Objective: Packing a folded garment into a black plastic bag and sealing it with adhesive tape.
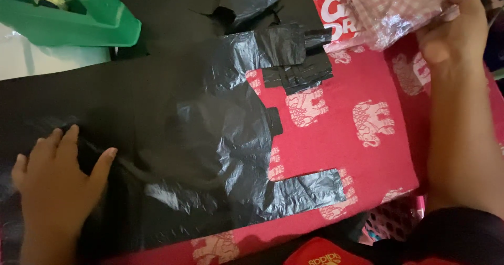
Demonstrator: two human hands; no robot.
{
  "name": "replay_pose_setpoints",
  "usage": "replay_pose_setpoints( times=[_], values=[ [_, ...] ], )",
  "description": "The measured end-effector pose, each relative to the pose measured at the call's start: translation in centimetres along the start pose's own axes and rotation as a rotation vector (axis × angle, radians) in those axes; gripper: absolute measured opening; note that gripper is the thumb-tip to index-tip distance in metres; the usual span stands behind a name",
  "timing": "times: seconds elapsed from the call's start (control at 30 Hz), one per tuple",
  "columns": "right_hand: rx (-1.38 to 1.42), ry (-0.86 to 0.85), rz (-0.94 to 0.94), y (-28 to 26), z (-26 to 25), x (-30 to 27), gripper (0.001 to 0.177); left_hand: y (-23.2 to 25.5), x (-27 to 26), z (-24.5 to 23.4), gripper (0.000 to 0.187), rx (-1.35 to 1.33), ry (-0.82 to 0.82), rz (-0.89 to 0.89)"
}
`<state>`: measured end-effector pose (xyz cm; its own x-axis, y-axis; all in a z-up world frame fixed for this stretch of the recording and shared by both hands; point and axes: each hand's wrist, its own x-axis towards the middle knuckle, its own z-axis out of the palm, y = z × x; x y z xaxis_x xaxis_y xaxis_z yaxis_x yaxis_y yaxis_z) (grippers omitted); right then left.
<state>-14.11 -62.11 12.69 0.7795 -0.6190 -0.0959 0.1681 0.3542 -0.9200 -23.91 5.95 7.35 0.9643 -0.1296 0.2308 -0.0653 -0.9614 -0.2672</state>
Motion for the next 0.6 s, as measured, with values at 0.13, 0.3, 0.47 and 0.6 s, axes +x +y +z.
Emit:
replay_pose_setpoints(
  times=[0.13,0.3,0.47,0.6],
  values=[
    [-0.123,-0.01,0.002,1.0,-0.3,1.2,0.062,-0.1,-0.2,1.3,0.081,0.021,-0.04,-0.019],
    [-0.319,0.125,-0.076,0.8,-0.2,0.5,0.021,0.7,0.2,-0.3,0.076,-0.073,0.044,0.003],
    [-0.289,0.166,-0.195,0.7,-1.2,0.7,0.017,4.8,2.5,-6.5,0.074,-0.26,-0.093,0.023],
    [-0.137,0.145,-0.139,0.2,-0.3,-0.3,0.023,9.5,3.9,-10.7,0.054,-0.466,0.005,0.278]
  ],
)
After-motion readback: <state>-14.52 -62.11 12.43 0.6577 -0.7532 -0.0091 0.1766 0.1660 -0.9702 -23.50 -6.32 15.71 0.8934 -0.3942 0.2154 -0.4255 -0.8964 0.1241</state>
